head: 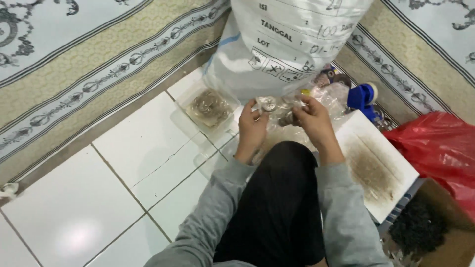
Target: Packaging small metal rings and black plastic components into plastic bags on the floor.
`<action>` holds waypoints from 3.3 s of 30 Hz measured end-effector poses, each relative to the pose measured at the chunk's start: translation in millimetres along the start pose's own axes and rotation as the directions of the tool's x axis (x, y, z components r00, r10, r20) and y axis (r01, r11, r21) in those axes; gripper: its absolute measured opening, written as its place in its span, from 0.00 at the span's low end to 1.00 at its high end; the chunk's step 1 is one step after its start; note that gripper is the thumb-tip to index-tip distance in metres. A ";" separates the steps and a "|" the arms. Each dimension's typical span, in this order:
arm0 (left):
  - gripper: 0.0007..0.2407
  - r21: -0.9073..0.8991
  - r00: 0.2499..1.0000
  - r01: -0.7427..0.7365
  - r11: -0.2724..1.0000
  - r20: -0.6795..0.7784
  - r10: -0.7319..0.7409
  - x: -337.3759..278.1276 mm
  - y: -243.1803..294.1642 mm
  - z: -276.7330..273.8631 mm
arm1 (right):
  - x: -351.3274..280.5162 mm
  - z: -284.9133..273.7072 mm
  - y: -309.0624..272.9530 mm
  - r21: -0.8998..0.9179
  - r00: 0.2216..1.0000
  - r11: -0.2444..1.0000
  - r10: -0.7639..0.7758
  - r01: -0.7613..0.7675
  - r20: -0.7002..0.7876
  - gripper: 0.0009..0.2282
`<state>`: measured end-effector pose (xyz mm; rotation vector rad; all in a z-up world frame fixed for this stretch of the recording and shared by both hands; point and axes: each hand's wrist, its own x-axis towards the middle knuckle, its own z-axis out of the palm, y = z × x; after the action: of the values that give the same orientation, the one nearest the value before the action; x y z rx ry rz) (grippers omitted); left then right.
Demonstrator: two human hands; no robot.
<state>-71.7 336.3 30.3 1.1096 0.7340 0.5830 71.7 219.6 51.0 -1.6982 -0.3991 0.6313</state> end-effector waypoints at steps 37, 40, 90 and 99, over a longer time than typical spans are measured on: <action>0.19 0.863 0.906 -0.412 0.293 0.422 0.031 0.9 17.8 -51.2 | -64.4 48.0 17.7 -0.697 0.913 0.605 -0.359 0.384 0.192 0.16; 0.18 0.667 0.809 -0.534 0.520 0.582 0.085 -44.8 52.8 6.1 | -98.7 -3.8 21.5 -0.723 0.862 0.538 -0.481 0.433 0.158 0.13; 0.12 0.324 0.178 -0.833 0.448 0.925 -0.337 -156.1 -124.9 277.2 | -321.0 -373.4 208.1 -0.592 0.716 0.417 0.513 -0.690 -0.473 0.16; 0.11 0.363 0.205 -0.631 0.686 0.931 -0.304 -167.0 -119.5 294.9 | -349.4 -407.3 186.3 -0.107 0.654 0.757 0.473 -0.644 -0.591 0.15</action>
<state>57.3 0.9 33.7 2.0190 -0.4753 -0.4121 27.5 -343.5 -9.0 -2.2362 0.5015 0.5151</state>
